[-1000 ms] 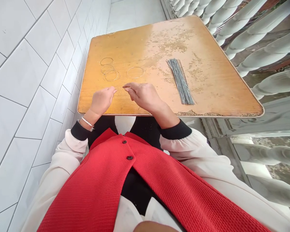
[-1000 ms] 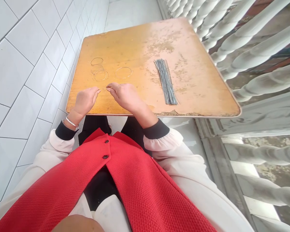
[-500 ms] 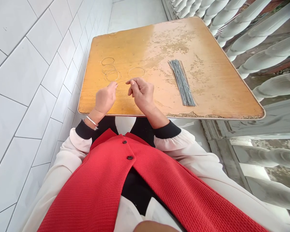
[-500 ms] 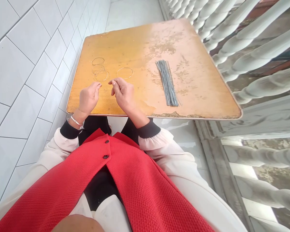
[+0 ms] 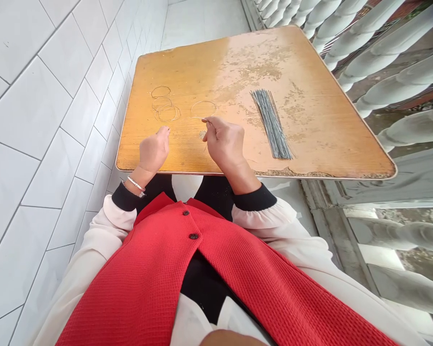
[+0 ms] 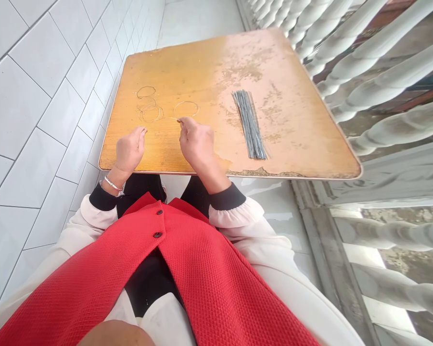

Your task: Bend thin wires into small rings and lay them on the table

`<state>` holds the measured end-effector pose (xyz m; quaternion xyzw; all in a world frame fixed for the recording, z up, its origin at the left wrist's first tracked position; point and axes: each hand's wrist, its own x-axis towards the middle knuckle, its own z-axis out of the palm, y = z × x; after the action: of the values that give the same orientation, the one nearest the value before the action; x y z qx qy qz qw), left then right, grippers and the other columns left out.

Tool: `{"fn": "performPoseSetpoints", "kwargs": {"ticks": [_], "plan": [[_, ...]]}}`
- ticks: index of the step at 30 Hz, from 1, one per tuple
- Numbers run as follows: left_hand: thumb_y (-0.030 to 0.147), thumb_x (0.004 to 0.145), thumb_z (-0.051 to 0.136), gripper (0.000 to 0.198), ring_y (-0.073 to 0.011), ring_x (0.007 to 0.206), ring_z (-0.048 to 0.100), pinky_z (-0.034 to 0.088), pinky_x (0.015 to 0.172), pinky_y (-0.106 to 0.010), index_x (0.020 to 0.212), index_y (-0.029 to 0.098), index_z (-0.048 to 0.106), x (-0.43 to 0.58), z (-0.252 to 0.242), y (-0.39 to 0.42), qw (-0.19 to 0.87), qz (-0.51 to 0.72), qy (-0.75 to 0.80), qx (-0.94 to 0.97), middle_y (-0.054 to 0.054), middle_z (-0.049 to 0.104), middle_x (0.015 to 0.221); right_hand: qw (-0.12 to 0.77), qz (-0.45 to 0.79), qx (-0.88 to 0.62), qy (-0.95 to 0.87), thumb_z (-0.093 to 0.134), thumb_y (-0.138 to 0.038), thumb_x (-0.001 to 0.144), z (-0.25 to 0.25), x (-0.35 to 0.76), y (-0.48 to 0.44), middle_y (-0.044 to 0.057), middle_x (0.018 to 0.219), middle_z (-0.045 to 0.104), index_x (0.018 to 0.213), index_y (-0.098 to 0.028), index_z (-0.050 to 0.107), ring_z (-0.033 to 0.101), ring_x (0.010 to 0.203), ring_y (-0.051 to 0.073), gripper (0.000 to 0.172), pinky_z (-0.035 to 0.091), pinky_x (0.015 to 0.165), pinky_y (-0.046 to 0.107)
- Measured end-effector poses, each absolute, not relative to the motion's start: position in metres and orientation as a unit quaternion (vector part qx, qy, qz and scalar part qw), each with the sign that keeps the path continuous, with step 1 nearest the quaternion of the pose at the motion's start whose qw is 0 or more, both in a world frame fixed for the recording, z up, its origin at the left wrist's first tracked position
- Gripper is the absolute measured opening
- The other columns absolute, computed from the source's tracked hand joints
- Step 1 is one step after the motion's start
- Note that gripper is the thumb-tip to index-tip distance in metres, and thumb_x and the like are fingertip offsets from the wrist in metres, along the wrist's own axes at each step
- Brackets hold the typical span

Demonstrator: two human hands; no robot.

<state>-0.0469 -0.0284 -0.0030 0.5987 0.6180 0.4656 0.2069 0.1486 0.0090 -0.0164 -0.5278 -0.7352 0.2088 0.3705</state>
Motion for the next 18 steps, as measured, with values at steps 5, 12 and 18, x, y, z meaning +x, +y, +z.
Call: {"fn": "performPoseSetpoints", "kwargs": {"ticks": [5,12,18], "plan": [[0.018,0.097,0.054,0.016,-0.0172,0.090,0.069,0.042,0.072,-0.022,0.090,0.022,0.068,-0.038,-0.004,-0.024,0.178,0.496,0.612,0.590,-0.003,0.073,0.089,0.456,0.215,-0.538,-0.676,0.031,-0.050,0.105,-0.024,0.128,0.004,0.003,0.069,0.068,0.116,-0.022,0.071,0.069,0.071,0.021,0.050,0.054,0.080,0.037],[0.029,0.103,0.047,0.026,-0.0131,0.073,0.069,0.047,0.075,-0.024,0.104,0.019,0.071,-0.048,-0.012,-0.020,0.115,0.461,0.603,0.641,-0.001,0.073,0.083,0.526,0.295,-0.485,-0.633,0.043,-0.058,0.101,-0.040,0.124,0.015,0.002,0.069,0.069,0.118,-0.020,0.070,0.061,0.059,0.014,0.050,0.054,0.067,0.030],[0.037,0.105,0.044,0.031,-0.0081,0.050,0.059,0.048,0.060,-0.020,0.106,0.020,0.071,-0.047,-0.011,-0.020,0.217,0.468,0.618,0.593,0.004,0.064,0.059,0.571,0.483,-0.397,-0.532,0.061,-0.062,0.093,-0.045,0.119,0.020,0.000,0.071,0.069,0.109,-0.021,0.069,0.062,0.053,0.010,0.045,0.052,0.052,0.022]]}}
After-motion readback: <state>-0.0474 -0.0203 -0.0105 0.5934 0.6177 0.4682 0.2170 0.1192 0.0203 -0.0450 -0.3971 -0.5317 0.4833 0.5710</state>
